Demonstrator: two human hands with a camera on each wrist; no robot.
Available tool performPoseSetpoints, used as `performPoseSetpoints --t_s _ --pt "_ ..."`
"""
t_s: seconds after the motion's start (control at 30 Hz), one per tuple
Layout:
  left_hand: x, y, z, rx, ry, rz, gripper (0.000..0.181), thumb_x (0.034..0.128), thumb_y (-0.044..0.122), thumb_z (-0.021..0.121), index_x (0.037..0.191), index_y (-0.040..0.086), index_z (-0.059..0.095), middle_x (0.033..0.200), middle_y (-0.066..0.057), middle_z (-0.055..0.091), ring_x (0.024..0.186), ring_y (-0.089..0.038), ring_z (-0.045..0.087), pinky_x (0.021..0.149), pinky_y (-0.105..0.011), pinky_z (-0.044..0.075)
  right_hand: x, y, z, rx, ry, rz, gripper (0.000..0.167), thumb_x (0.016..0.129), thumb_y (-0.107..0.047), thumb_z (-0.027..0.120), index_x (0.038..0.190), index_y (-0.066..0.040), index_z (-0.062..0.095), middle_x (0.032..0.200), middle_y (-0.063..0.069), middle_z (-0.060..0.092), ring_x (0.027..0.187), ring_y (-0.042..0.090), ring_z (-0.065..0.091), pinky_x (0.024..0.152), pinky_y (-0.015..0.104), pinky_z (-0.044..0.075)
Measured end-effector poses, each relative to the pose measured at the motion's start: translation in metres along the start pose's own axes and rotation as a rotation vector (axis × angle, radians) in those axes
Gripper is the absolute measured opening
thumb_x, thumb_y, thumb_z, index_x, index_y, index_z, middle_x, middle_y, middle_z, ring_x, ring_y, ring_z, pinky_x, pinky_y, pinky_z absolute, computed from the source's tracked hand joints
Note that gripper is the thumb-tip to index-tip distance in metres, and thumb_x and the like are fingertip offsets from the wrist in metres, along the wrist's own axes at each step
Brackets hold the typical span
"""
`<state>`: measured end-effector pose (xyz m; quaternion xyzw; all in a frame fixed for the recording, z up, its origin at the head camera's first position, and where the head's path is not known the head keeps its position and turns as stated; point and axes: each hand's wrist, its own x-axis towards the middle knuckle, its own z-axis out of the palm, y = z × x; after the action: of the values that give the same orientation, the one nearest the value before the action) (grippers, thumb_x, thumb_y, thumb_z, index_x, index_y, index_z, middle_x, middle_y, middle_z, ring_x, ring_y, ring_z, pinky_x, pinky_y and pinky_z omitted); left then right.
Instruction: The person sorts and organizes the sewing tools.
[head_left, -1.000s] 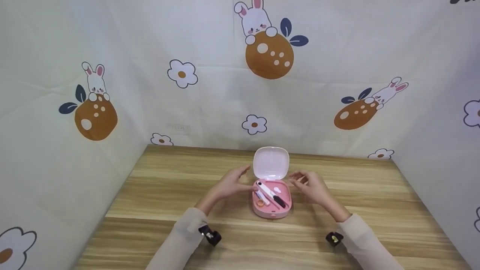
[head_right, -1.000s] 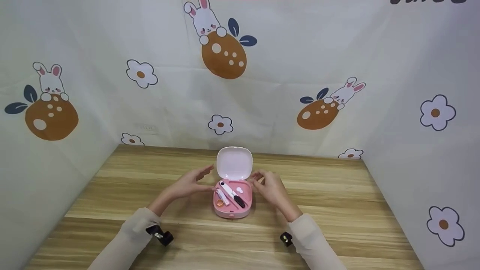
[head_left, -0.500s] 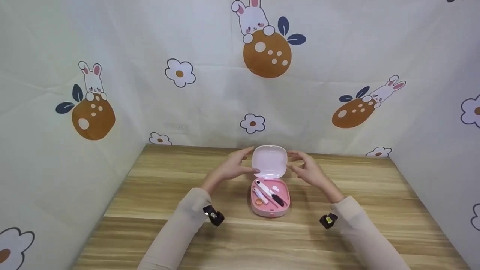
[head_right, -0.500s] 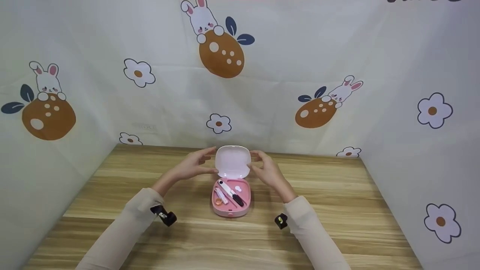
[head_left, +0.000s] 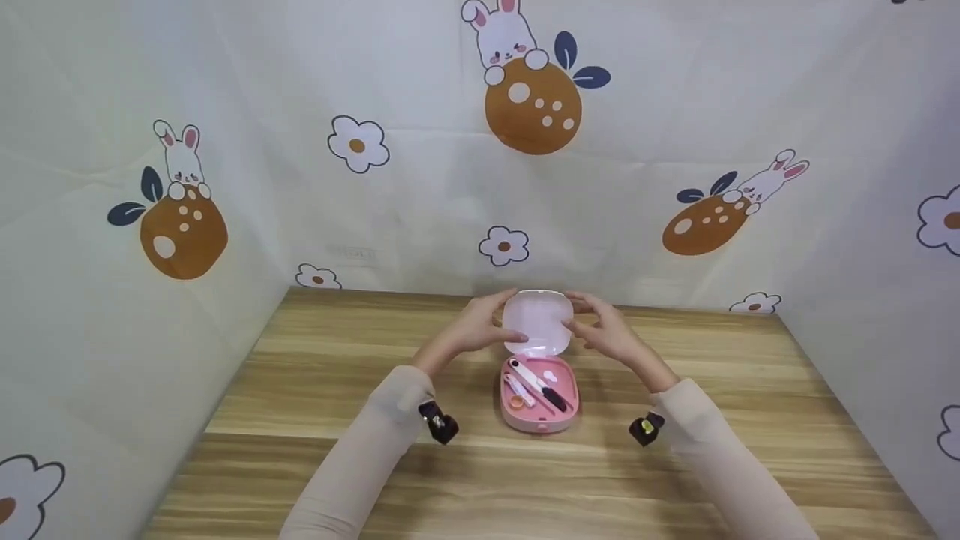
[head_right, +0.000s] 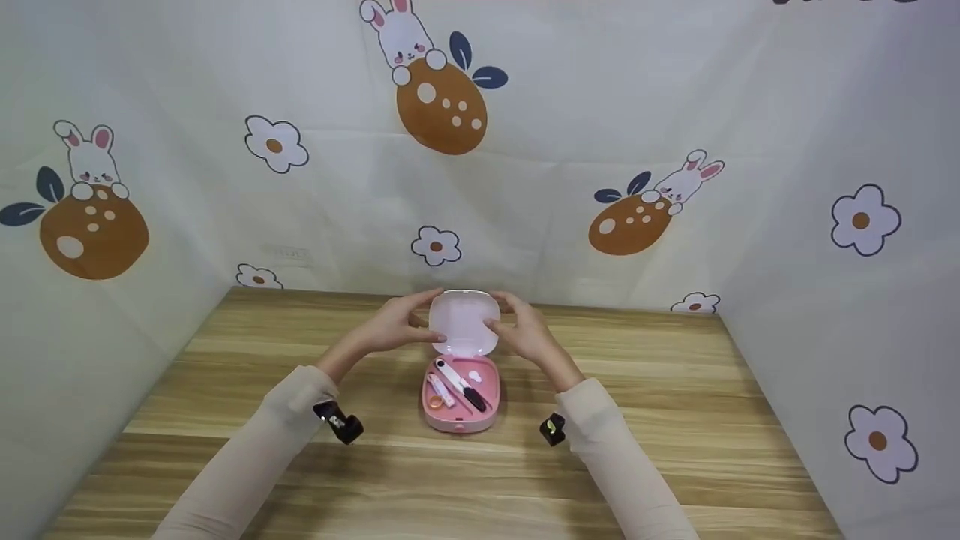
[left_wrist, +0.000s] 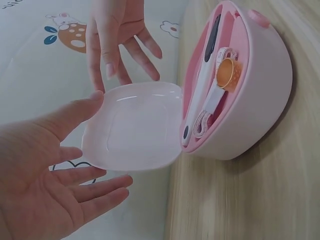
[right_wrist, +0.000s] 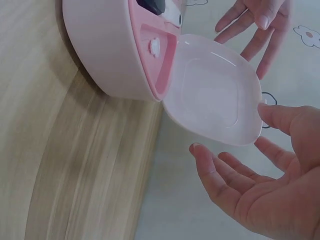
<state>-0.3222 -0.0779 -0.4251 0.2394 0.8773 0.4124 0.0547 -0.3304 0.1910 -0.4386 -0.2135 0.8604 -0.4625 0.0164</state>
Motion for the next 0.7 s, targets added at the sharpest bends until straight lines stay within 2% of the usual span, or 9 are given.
performPoseSetpoints --t_s 0.13,0.3,0.4,0.53,0.7 --pt "0.000 0.002 0.003 0.004 0.018 -0.011 0.085 0.0911 0.021 0.083 0.159 -0.004 0.039 0.163 -0.024 0.044 0.139 -0.040 0.055 0.117 -0.046 0.050 -0.002 -0.002 0.001 0.060 -0.014 -0.013 0.056 0.104 -0.006 0.065 0.152 0.011 0.042 0.137 0.042 0.056 0.102 0.056 0.071 0.071 0.040 0.068" --pt "-0.001 0.007 0.004 0.024 0.026 -0.021 0.084 0.0912 0.023 0.083 0.159 -0.004 0.040 0.162 -0.024 0.045 0.148 -0.041 0.045 0.125 -0.051 0.039 -0.005 -0.003 0.001 0.093 -0.007 -0.025 0.056 0.103 -0.004 0.064 0.151 0.012 0.042 0.135 0.042 0.056 0.097 0.057 0.072 0.067 0.028 0.066" --pt "-0.003 0.008 0.005 0.011 0.039 -0.007 0.083 0.0906 0.021 0.084 0.158 -0.003 0.042 0.160 -0.024 0.048 0.145 -0.041 0.049 0.121 -0.051 0.044 -0.008 -0.005 0.002 0.092 0.000 -0.014 0.054 0.104 -0.003 0.063 0.151 0.011 0.043 0.135 0.041 0.057 0.099 0.055 0.072 0.073 0.033 0.068" --pt "-0.007 0.006 0.008 -0.028 0.066 0.033 0.080 0.0896 0.018 0.084 0.156 -0.003 0.045 0.156 -0.026 0.051 0.138 -0.042 0.054 0.113 -0.051 0.053 -0.014 -0.005 0.004 0.101 0.018 -0.006 0.052 0.104 -0.004 0.064 0.151 0.008 0.044 0.138 0.040 0.056 0.106 0.055 0.071 0.080 0.048 0.068" --pt "-0.012 0.006 0.013 -0.074 0.092 0.046 0.076 0.0905 0.015 0.084 0.154 -0.003 0.046 0.153 -0.028 0.052 0.134 -0.043 0.058 0.108 -0.049 0.057 -0.022 -0.002 0.006 0.131 0.042 -0.024 0.051 0.103 -0.005 0.066 0.149 0.005 0.048 0.138 0.039 0.057 0.107 0.054 0.071 0.080 0.052 0.067"
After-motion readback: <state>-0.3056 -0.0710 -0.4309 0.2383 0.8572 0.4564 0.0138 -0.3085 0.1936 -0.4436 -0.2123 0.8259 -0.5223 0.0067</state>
